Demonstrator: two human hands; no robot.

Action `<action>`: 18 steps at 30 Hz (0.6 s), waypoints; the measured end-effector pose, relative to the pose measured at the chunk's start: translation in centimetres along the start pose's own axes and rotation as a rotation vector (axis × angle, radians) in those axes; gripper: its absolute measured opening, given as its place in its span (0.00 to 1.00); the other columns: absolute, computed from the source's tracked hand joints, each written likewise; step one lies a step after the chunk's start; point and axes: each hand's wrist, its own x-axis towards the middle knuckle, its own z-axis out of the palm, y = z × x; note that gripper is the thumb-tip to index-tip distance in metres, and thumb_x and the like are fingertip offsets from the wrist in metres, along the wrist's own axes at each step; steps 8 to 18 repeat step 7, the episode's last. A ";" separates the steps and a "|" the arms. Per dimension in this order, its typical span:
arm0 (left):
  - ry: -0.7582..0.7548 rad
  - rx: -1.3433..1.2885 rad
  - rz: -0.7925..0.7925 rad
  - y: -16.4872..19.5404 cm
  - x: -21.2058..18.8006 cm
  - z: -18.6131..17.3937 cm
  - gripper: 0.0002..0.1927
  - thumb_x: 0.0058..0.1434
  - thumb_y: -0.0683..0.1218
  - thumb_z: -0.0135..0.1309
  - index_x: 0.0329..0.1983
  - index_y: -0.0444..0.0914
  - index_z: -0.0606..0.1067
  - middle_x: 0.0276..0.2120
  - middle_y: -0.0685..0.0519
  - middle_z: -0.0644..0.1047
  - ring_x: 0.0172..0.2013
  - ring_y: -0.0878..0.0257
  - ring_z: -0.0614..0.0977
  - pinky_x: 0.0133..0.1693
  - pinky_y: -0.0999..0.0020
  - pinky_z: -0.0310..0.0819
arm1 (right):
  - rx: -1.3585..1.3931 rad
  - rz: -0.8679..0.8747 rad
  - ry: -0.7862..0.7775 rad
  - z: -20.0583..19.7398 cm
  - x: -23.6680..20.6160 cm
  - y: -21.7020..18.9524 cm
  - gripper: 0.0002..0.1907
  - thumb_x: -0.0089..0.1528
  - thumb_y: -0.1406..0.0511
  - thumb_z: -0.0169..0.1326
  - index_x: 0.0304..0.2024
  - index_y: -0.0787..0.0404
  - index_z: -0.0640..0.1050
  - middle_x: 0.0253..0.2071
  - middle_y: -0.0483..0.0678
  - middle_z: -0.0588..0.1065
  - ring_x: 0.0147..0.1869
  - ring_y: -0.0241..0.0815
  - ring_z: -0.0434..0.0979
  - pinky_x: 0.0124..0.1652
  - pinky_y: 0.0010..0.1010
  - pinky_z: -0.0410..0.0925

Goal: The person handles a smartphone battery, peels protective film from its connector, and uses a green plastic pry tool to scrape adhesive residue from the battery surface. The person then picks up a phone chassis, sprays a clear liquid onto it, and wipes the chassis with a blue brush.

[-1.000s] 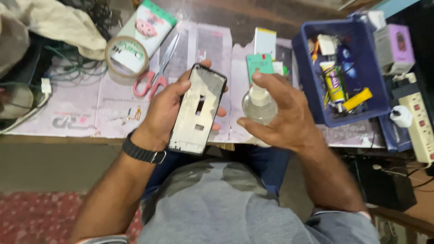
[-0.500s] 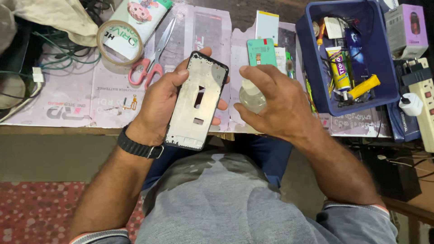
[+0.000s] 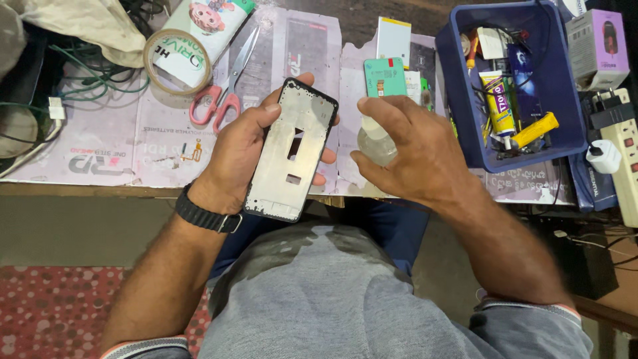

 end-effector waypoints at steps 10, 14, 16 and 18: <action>-0.027 -0.046 -0.027 -0.5 0.4 -0.7 0.31 0.74 0.52 0.31 0.80 0.46 0.53 0.61 0.37 0.72 0.48 0.40 0.82 0.42 0.43 0.83 | 0.047 -0.022 0.027 -0.7 0.6 0.1 0.40 0.58 0.63 0.70 0.67 0.56 0.62 0.51 0.59 0.76 0.50 0.57 0.80 0.46 0.42 0.75; -0.027 -0.046 -0.027 -0.5 0.4 -0.7 0.31 0.74 0.52 0.31 0.80 0.46 0.53 0.61 0.37 0.72 0.48 0.40 0.82 0.42 0.43 0.83 | 0.047 -0.022 0.027 -0.7 0.6 0.1 0.40 0.58 0.63 0.70 0.67 0.56 0.62 0.51 0.59 0.76 0.50 0.57 0.80 0.46 0.42 0.75; -0.027 -0.046 -0.027 -0.5 0.4 -0.7 0.31 0.74 0.52 0.31 0.80 0.46 0.53 0.61 0.37 0.72 0.48 0.40 0.82 0.42 0.43 0.83 | 0.047 -0.022 0.027 -0.7 0.6 0.1 0.40 0.58 0.63 0.70 0.67 0.56 0.62 0.51 0.59 0.76 0.50 0.57 0.80 0.46 0.42 0.75; -0.027 -0.046 -0.027 -0.5 0.4 -0.7 0.31 0.74 0.52 0.31 0.80 0.46 0.53 0.61 0.37 0.72 0.48 0.40 0.82 0.42 0.43 0.83 | 0.047 -0.022 0.027 -0.7 0.6 0.1 0.40 0.58 0.63 0.70 0.67 0.56 0.62 0.51 0.59 0.76 0.50 0.57 0.80 0.46 0.42 0.75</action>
